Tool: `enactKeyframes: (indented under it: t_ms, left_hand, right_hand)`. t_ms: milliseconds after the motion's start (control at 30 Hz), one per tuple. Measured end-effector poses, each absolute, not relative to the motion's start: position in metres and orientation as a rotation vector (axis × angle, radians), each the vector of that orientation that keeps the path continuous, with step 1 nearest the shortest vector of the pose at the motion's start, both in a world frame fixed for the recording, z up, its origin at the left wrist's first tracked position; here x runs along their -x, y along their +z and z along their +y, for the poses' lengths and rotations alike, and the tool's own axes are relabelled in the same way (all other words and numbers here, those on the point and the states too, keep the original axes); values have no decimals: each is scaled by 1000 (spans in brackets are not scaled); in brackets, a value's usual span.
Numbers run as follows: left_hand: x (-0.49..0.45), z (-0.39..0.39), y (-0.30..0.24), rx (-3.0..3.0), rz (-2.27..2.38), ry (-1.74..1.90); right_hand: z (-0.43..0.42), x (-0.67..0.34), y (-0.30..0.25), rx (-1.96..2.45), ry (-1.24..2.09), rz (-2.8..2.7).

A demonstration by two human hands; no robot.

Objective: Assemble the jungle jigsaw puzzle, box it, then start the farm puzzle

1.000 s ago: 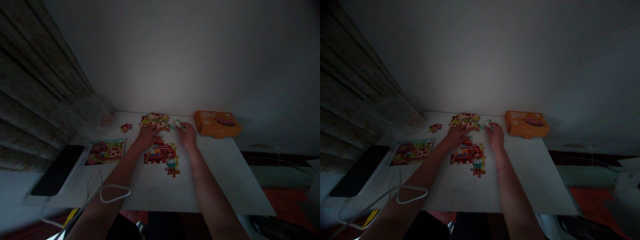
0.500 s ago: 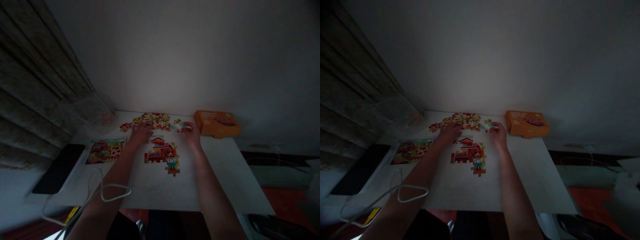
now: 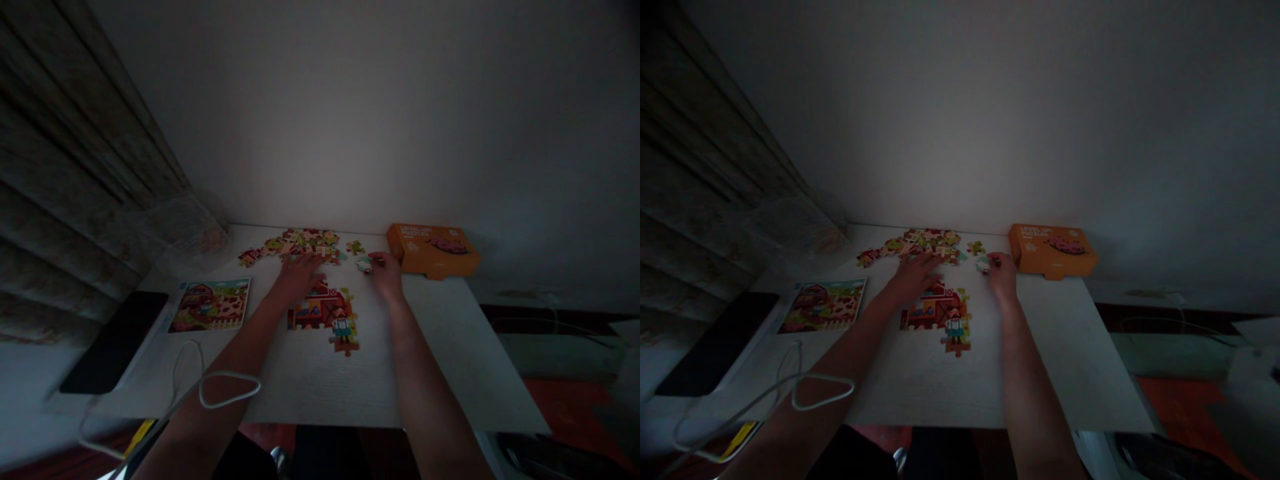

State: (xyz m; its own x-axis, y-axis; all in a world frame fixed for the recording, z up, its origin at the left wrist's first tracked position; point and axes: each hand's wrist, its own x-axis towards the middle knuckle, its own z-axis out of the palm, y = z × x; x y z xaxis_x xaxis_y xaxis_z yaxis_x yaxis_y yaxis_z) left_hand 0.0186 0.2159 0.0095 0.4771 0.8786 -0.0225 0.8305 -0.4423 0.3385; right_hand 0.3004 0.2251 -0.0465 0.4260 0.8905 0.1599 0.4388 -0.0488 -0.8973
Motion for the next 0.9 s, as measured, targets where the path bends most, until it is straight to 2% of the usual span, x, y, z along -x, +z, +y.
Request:
enactKeyframes:
  t_ms: [167,267,433,533,900]
  left_hand:
    - [1,228,8,-2324,1679,117]
    - [16,239,11,-2268,1803,199]
    - [39,249,21,-2085,2099,354]
    - [44,249,26,-2006,2171,313]
    - [5,236,17,-2035,2153,293]
  right_hand:
    - [236,-290,-49,1655,606,-1106]
    - [233,-282,-40,1671,515,-1301]
    - [216,-274,-19,1918,274,-1603]
    - [210,-271,-12,2028,343,-1657]
    - [213,-273,-38,1668,482,-1716]
